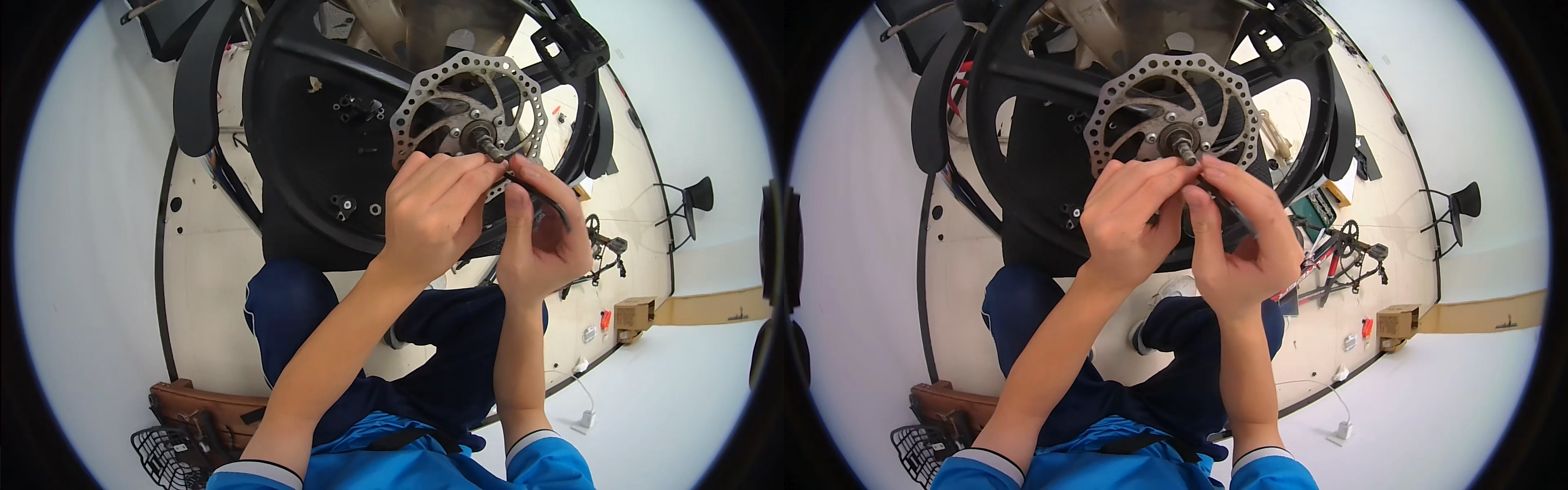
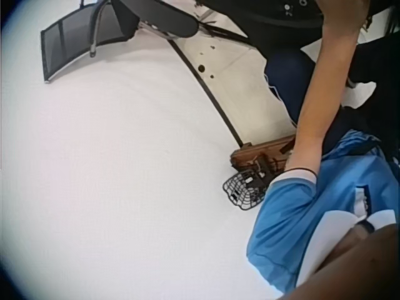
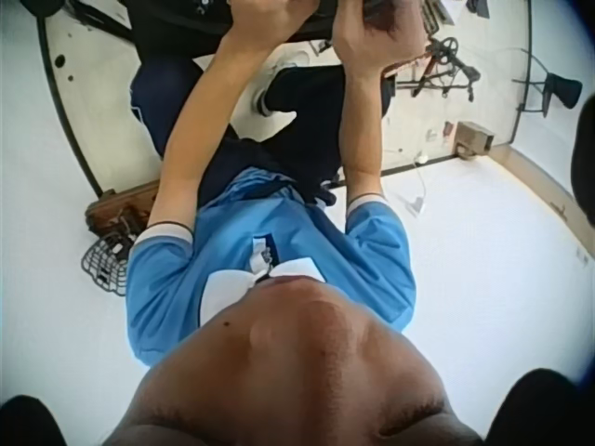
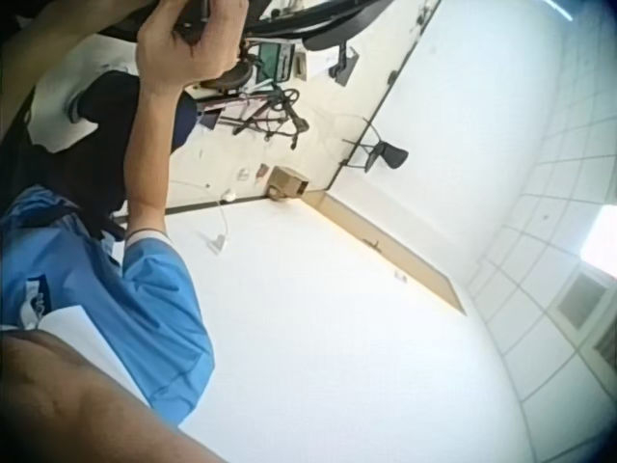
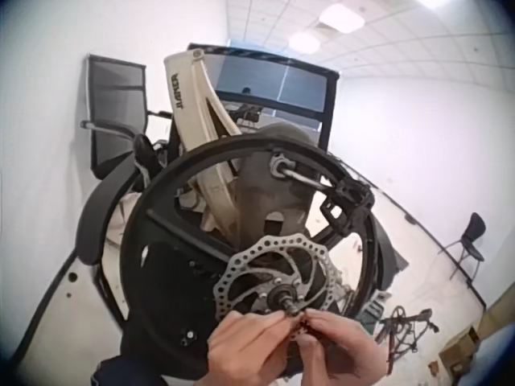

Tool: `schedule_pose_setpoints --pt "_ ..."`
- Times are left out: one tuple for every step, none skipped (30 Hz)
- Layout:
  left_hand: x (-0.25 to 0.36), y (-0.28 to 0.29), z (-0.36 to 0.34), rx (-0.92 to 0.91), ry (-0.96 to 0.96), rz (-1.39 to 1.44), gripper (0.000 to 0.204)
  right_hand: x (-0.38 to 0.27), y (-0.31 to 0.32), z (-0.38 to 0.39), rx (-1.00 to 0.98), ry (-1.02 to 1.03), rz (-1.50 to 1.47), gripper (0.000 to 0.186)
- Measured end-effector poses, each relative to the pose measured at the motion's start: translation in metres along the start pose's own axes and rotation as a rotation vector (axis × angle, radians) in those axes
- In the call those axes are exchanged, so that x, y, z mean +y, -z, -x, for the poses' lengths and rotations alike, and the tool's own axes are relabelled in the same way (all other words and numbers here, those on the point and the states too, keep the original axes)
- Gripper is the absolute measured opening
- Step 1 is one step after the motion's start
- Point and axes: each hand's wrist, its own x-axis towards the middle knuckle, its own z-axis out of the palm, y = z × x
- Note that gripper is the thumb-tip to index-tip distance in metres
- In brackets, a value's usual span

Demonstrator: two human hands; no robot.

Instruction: The person installs a disc brake rotor onto a bicycle wheel hub. They place the rotor over the hub, insert and tighten multiple bolts with an Allen key, and check the rotor's fit.

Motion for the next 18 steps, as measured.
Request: schedule_pose_setpoints --pt "0.001 0.002 -0.001 -0.025 0.006 -0.006 0.025 0.000 0.000 0.000 -0.012 0.025 0.008 0.023" --pt "0.003 0.004 -0.003 -0.051 0.011 -0.012 0.024 0.000 -0.001 0.000 -0.008 0.019 -0.011 0.023" --pt "0.004 0.005 -0.003 -0.076 0.018 -0.017 0.024 -0.001 -0.001 0.001 -0.004 0.014 -0.027 0.023" --pt "0.002 0.005 -0.003 -0.063 0.005 -0.004 0.024 -0.001 -0.001 0.001 -0.001 0.008 -0.044 0.023" --pt "-0.001 0.004 -0.002 -0.050 -0.008 0.009 0.023 -0.001 0.001 0.001 0.010 -0.003 -0.049 0.023" --pt "-0.003 0.003 -0.001 -0.037 -0.019 0.020 0.023 0.001 0.002 0.003 0.020 -0.017 -0.055 0.023" --pt "-0.003 0.002 0.000 0.020 -0.021 0.036 0.023 0.002 0.003 0.004 0.029 -0.031 -0.062 0.023" --pt "-0.003 0.002 0.000 0.029 -0.017 0.053 0.024 0.003 0.004 0.005 0.038 -0.045 -0.068 0.023" --pt "-0.002 0.000 -0.001 0.039 -0.013 0.077 0.024 0.003 0.006 0.003 0.059 -0.071 -0.105 0.022" --pt "-0.001 -0.001 -0.002 0.049 -0.008 0.101 0.025 0.003 0.006 0.003 0.063 -0.050 -0.103 0.021" --pt "-0.001 -0.002 -0.003 0.034 -0.017 0.096 0.027 0.003 0.006 0.002 0.068 -0.028 -0.101 0.021" --pt "-0.002 -0.001 -0.003 0.041 -0.014 0.088 0.027 0.003 0.003 0.003 0.073 -0.006 -0.105 0.020" --pt "-0.003 -0.002 -0.002 0.048 -0.012 0.081 0.027 0.002 -0.001 0.004 0.079 -0.009 -0.092 0.021" --pt "-0.003 -0.002 -0.002 0.056 -0.009 0.074 0.027 0.002 -0.001 0.004 0.063 0.005 -0.085 0.021" --pt "-0.004 -0.001 -0.002 0.057 -0.009 0.065 0.025 0.003 -0.003 0.004 0.046 0.019 -0.082 0.022" --pt "-0.002 0.000 -0.003 0.042 0.013 0.056 0.023 0.003 -0.004 0.003 0.028 0.033 -0.079 0.023" --pt "0.002 0.000 -0.003 0.028 0.035 0.045 0.020 0.002 -0.005 0.003 0.041 0.014 -0.091 0.023" --pt "0.004 0.002 -0.004 0.015 0.053 0.026 0.018 0.001 -0.006 0.003 0.050 0.001 -0.065 0.022"
